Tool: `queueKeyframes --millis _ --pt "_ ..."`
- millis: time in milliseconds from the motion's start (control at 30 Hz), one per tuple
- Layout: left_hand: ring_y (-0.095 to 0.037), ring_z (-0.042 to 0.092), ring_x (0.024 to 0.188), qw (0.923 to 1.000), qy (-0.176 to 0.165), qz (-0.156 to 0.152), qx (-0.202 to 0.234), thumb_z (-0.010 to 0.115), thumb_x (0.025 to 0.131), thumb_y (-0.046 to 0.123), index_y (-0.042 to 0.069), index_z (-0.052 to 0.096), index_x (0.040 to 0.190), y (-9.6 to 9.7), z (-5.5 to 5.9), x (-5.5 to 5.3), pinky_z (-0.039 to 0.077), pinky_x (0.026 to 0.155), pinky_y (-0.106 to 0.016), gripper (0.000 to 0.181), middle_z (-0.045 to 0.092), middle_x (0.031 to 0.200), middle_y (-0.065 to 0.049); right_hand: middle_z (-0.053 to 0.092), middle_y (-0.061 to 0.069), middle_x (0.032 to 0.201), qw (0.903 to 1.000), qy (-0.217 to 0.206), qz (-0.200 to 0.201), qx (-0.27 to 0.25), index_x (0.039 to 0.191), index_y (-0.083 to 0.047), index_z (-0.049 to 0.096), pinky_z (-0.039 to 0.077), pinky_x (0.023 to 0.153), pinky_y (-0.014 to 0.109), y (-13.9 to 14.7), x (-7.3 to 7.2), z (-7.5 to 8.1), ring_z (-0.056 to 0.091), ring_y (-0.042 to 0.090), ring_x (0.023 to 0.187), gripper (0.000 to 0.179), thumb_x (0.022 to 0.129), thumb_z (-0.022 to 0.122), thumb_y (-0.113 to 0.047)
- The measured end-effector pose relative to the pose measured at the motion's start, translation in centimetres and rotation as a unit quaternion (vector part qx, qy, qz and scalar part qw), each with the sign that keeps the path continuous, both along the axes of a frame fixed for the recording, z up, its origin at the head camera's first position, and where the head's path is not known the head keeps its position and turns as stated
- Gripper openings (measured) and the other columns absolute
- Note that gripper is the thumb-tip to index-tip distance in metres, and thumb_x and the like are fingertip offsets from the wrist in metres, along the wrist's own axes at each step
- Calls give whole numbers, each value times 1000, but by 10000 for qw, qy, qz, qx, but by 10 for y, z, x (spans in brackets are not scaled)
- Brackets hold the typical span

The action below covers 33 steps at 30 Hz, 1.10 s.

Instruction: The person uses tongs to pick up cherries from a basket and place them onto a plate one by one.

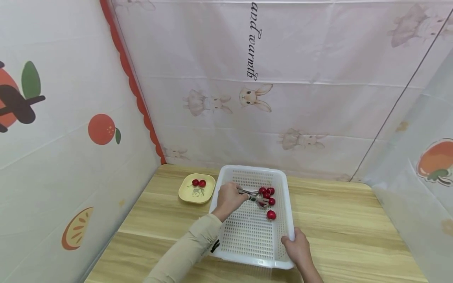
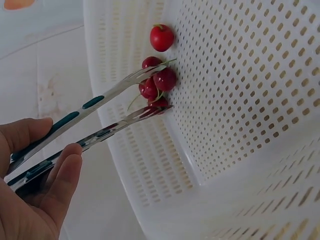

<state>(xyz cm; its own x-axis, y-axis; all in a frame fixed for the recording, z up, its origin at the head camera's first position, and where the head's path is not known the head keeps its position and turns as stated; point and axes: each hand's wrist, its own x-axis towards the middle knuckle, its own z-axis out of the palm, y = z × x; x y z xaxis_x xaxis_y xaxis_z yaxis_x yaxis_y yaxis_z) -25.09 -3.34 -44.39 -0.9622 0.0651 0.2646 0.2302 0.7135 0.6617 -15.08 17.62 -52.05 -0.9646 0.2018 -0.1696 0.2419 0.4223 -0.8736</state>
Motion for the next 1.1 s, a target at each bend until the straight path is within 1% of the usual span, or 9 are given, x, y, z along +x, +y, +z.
queueKeyframes --millis 200,300,433,533,633,733,833,967,1100 --pt "-4 27 35 9998 -20 -131 -134 73 69 15 15 62 58 3 -2 -2 22 35 -21 16 42 39 10 57 30 99 10000 92 32 14 115 17 45 53 60 41 0 -1 -1 62 40 82 41 80 54 0" --pt "-3 26 36 9997 10 -134 -184 73 68 14 14 62 58 5 -2 -3 21 35 -21 15 41 39 12 57 29 96 9999 145 35 27 114 17 45 53 60 42 1 0 0 62 38 79 40 79 54 0" --pt "-3 26 37 9995 76 -115 -290 72 66 15 15 63 57 8 -2 -3 21 35 -21 13 36 38 13 57 29 96 9999 114 48 20 114 17 45 53 61 42 1 1 2 62 38 80 40 80 54 0" --pt "-3 25 37 9993 68 -83 -351 72 66 15 15 62 55 9 0 -2 21 35 -22 15 31 38 13 57 28 96 9999 74 67 27 115 17 44 53 61 42 1 1 3 62 38 80 40 80 54 -1" --pt "-3 23 37 9992 76 -82 -374 72 66 14 14 62 54 9 5 -1 20 36 -22 16 29 37 13 57 29 97 10000 45 60 -3 116 17 44 53 62 43 1 1 3 62 39 82 41 80 54 -1" --pt "-3 24 37 9992 179 -82 -346 71 67 13 13 63 55 9 11 -1 22 36 -22 15 31 36 13 56 30 99 10000 17 40 -40 117 17 44 53 63 43 1 1 3 61 40 84 41 81 53 -1" --pt "-3 28 39 9987 366 -19 -367 71 67 15 14 64 55 8 16 -3 26 38 -22 14 37 38 13 56 31 101 10000 0 31 -55 118 17 43 53 64 44 1 0 3 61 42 86 42 81 53 0" --pt "-4 31 38 9993 321 -34 -198 69 68 13 13 65 57 6 20 -6 27 38 -22 12 44 40 12 55 32 104 10000 -24 27 -73 120 17 43 53 63 42 0 -1 1 61 43 87 43 81 52 0" --pt "-4 31 37 9999 102 -67 -52 67 69 11 13 66 60 4 21 -4 26 36 -22 10 49 42 11 56 32 103 10000 -22 4 -71 120 16 43 53 62 42 0 -1 -1 62 41 85 44 81 52 0"
